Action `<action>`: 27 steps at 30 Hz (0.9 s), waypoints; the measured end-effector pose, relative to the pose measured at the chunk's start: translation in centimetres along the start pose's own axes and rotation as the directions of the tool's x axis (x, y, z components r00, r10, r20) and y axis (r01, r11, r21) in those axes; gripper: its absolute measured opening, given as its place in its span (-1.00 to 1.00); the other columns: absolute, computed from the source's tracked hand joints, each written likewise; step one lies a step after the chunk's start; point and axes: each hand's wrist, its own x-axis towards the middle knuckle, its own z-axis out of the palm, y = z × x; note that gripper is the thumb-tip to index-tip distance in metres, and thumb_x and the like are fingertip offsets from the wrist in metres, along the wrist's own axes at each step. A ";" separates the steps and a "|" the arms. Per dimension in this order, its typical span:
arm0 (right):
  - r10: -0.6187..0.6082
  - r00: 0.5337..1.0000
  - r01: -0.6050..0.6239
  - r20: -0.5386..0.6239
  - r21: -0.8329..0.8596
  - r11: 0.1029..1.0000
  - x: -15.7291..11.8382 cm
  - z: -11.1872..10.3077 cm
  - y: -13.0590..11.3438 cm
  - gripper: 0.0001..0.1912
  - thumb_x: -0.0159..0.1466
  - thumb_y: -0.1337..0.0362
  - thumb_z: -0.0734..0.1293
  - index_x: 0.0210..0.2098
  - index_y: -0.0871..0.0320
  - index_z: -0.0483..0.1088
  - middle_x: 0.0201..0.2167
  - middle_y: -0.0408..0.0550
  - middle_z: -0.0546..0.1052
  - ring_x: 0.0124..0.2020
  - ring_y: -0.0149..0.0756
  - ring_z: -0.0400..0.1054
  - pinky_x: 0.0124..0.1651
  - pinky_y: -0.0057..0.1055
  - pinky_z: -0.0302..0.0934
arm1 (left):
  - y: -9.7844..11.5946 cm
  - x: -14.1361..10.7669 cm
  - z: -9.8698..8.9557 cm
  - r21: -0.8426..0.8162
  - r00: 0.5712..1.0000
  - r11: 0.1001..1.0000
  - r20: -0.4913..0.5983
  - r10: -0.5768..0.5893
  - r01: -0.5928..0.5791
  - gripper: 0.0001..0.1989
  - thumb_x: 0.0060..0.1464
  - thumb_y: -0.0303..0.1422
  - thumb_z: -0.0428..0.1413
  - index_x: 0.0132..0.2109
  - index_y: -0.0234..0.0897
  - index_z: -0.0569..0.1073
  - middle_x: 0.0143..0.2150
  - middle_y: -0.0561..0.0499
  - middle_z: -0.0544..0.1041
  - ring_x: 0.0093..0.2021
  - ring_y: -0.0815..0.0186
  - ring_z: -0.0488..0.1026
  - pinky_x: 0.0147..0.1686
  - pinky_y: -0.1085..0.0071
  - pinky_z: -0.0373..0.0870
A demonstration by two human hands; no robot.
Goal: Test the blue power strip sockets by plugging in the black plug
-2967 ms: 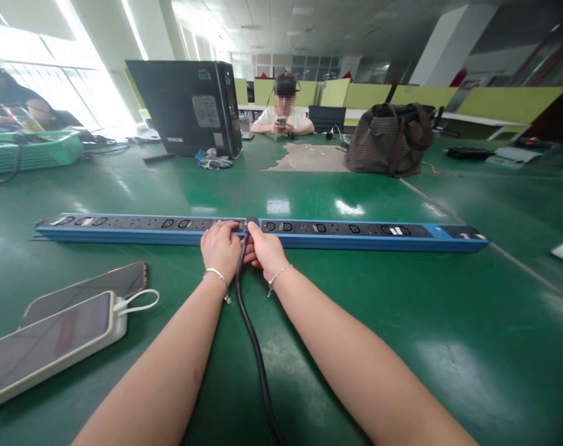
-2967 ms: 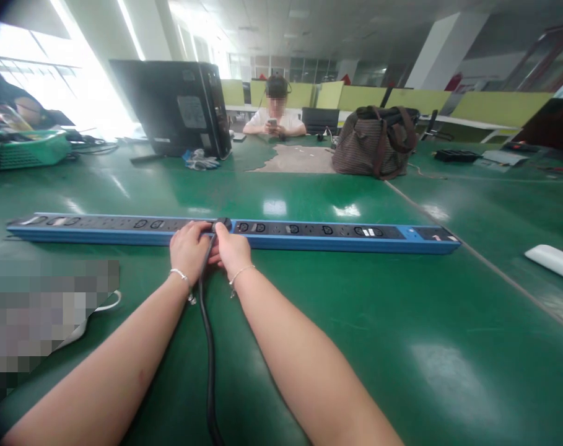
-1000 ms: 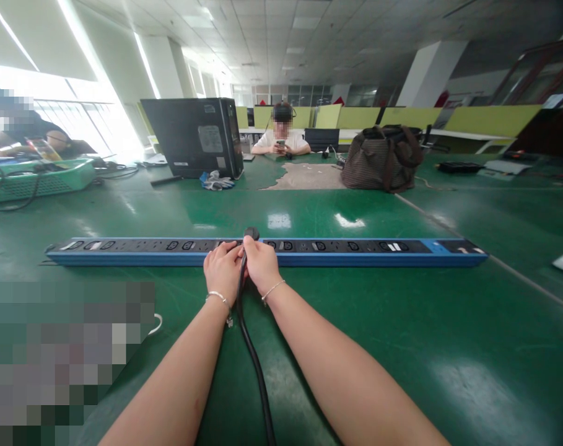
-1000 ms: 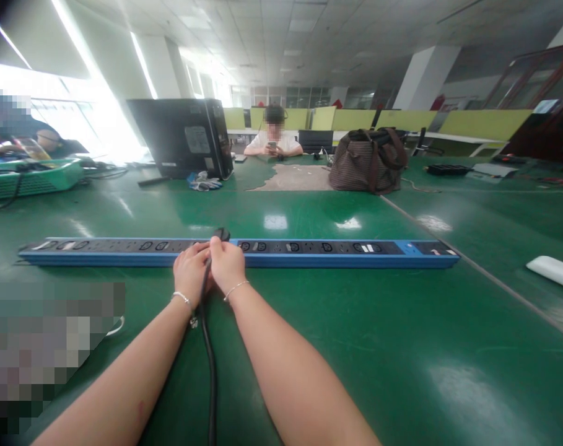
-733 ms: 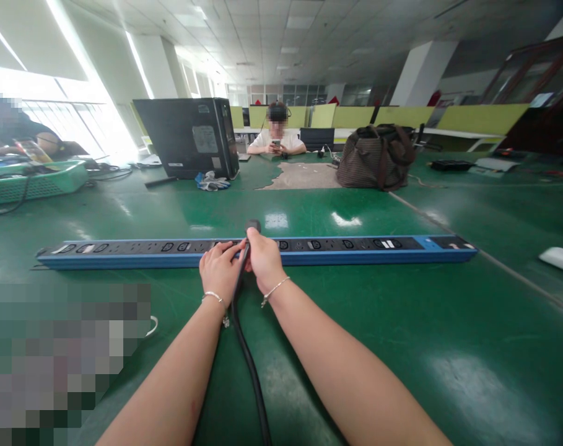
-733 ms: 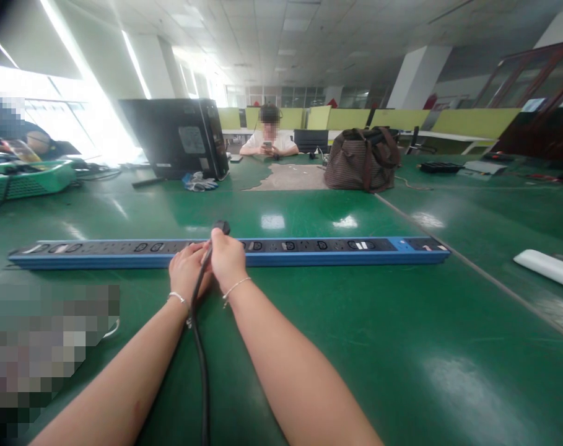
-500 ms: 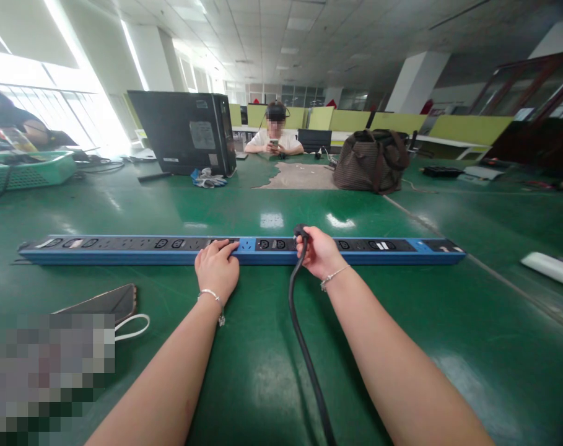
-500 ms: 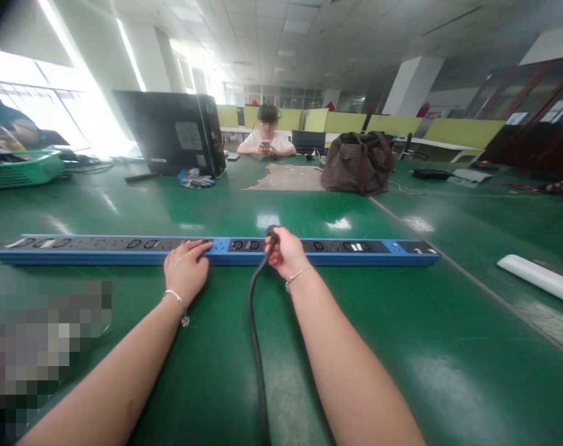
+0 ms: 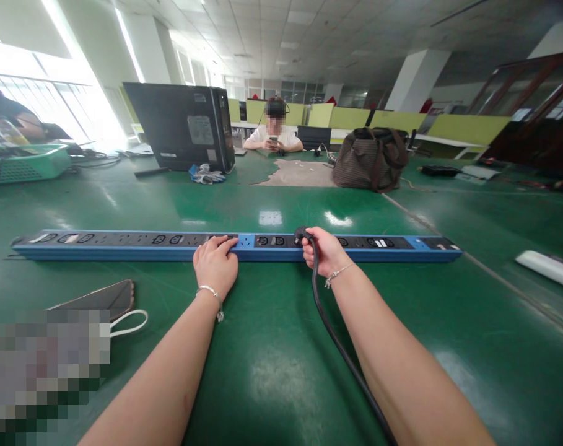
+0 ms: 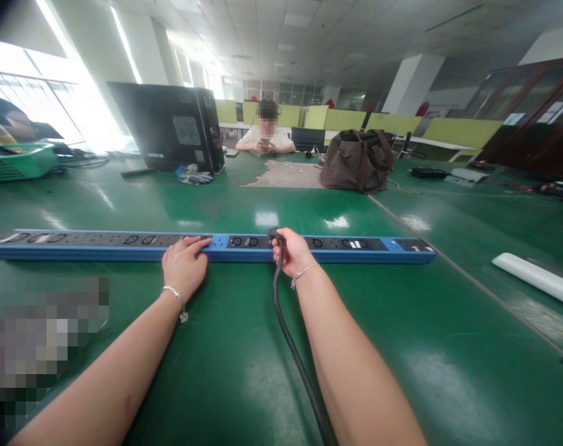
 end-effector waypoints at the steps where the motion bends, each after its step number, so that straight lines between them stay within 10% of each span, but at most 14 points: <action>1: -0.004 1.000 0.004 -0.002 -0.004 1.000 0.0 0.1 0.0 -0.60 0.35 0.23 0.05 -0.61 0.15 0.15 -0.88 -0.26 0.13 -0.84 -0.54 -0.05 -0.78 -0.60 -0.21 | 0.0 0.0 0.0 -0.001 1.000 1.000 0.000 0.001 -0.001 -0.61 0.05 -0.41 -0.06 -0.04 -0.08 0.54 0.08 0.02 0.48 0.12 0.19 0.32 0.22 0.14 0.08; 27: -0.077 0.973 0.060 -0.218 -0.086 0.995 1.0 2.4 2.3 -0.66 0.31 0.23 0.12 -0.58 0.16 0.21 -0.87 -0.29 0.15 -0.86 -0.55 -0.04 -0.78 -0.59 -0.16 | 0.1 0.0 -0.2 0.003 1.000 1.000 0.027 -0.008 0.008 -0.59 0.03 -0.41 -0.05 -0.02 -0.08 0.53 0.10 0.01 0.46 0.15 0.17 0.30 0.24 0.12 0.05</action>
